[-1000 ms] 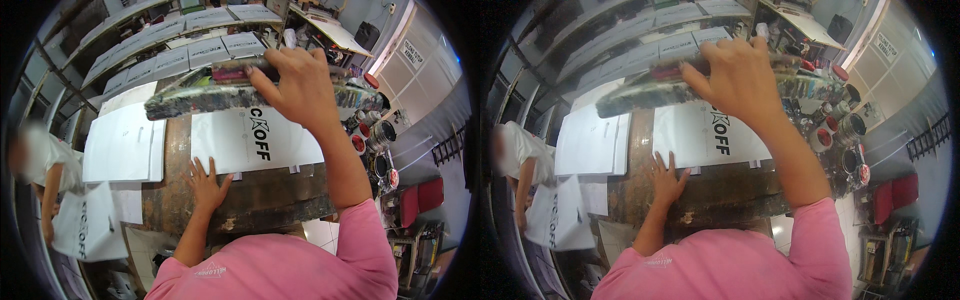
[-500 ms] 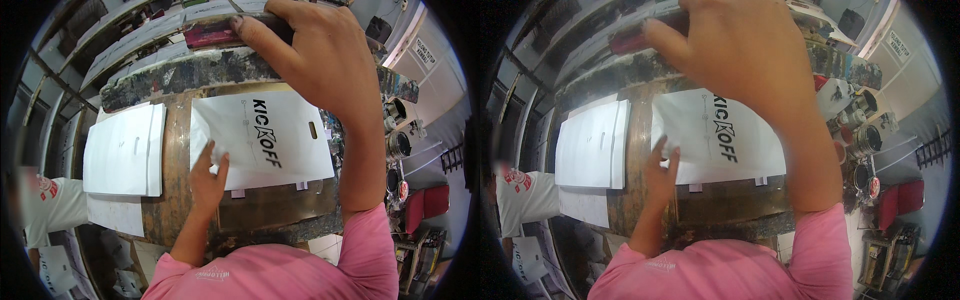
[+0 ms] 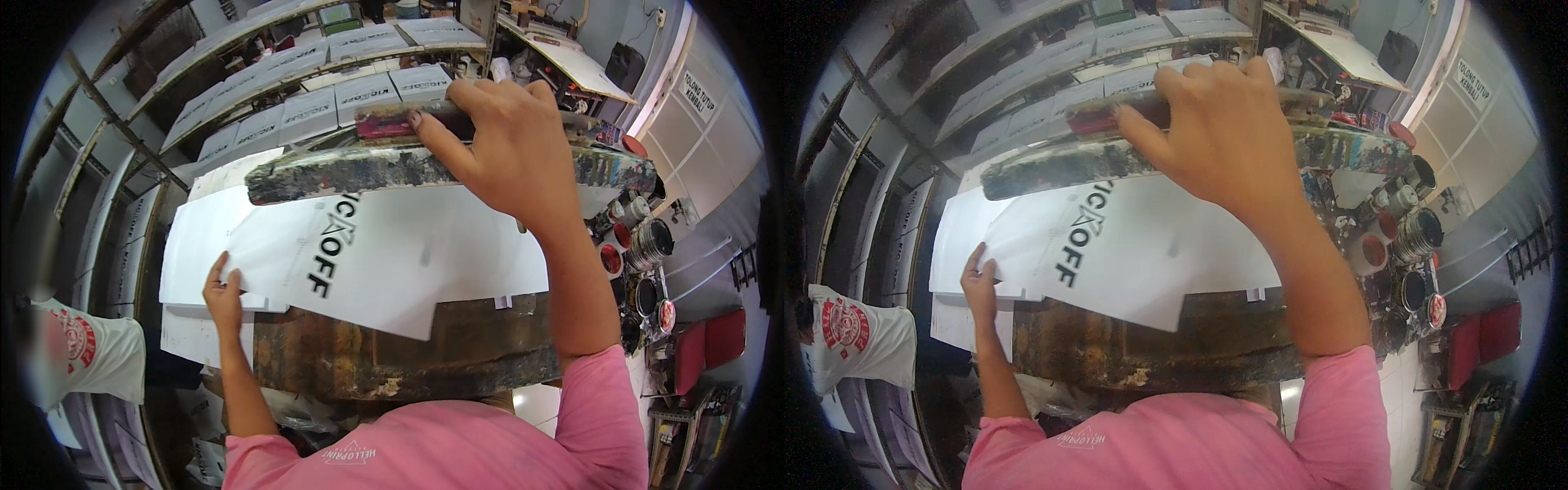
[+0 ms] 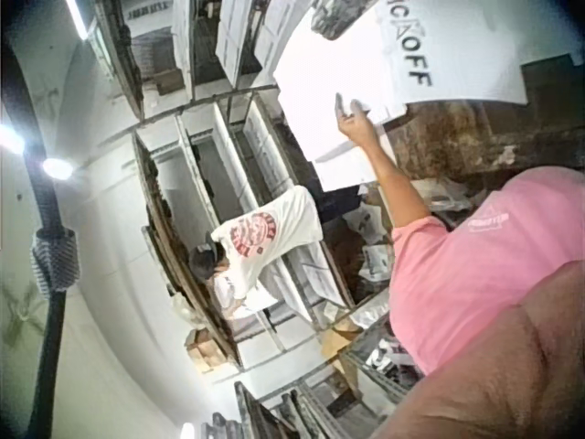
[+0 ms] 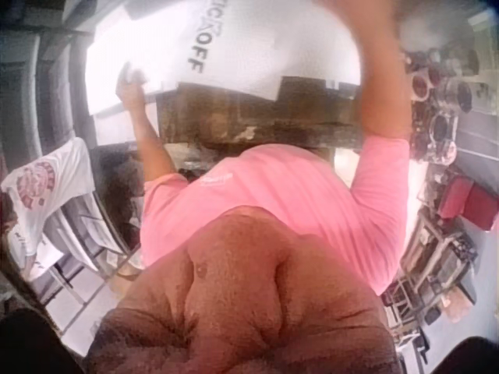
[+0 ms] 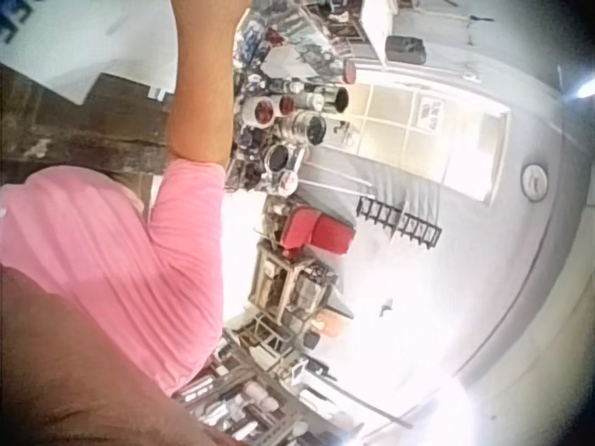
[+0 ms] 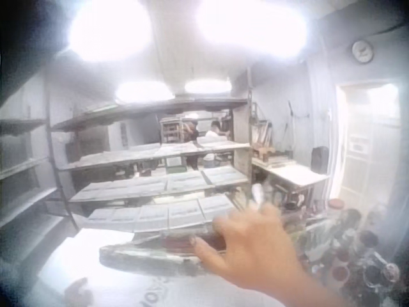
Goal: The person applies ink to plastic bags by lowering a screen printing frame, pulling a squeegee across it, and then lifting the frame to remove the printed bag.
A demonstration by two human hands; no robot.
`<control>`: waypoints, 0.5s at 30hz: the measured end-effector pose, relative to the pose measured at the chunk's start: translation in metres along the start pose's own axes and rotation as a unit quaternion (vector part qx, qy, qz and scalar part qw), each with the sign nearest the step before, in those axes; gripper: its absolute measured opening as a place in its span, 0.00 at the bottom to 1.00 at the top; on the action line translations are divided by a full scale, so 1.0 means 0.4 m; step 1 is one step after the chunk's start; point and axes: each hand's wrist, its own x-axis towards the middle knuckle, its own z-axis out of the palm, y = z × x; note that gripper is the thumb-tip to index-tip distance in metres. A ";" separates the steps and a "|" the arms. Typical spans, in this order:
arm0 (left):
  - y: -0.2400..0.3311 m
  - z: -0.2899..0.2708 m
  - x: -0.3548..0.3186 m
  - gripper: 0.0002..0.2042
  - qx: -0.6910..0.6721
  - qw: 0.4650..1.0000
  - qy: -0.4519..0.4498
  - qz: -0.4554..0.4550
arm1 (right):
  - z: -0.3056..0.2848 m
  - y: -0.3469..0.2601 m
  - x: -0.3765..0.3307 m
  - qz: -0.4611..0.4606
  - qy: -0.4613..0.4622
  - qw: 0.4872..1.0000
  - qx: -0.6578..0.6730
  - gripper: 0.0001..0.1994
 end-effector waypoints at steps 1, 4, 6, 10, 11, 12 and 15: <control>-0.028 -0.050 0.032 0.25 0.021 1.000 0.001 -0.013 | -0.001 -0.004 -0.008 -0.010 0.016 1.000 0.005 0.24; -0.142 -0.193 0.138 0.26 0.009 0.999 0.000 -0.043 | -0.009 -0.011 -0.032 -0.012 0.007 1.000 0.005 0.24; -0.245 -0.287 0.219 0.26 0.022 0.999 -0.011 -0.021 | -0.012 -0.013 -0.046 -0.010 0.001 1.000 0.006 0.22; -0.345 -0.408 0.378 0.30 0.223 0.972 0.048 -0.051 | -0.011 -0.013 -0.058 -0.017 -0.003 1.000 -0.003 0.22; -0.325 -0.394 0.387 0.31 0.346 0.934 0.081 -0.042 | -0.010 -0.014 -0.057 -0.015 -0.008 1.000 -0.007 0.23; -0.279 -0.365 0.376 0.36 0.530 0.842 0.102 0.002 | -0.009 -0.017 -0.057 -0.004 -0.023 1.000 -0.014 0.23; -0.052 -0.123 0.226 0.39 0.343 0.913 0.121 0.184 | -0.009 -0.032 -0.064 0.008 -0.002 1.000 -0.006 0.25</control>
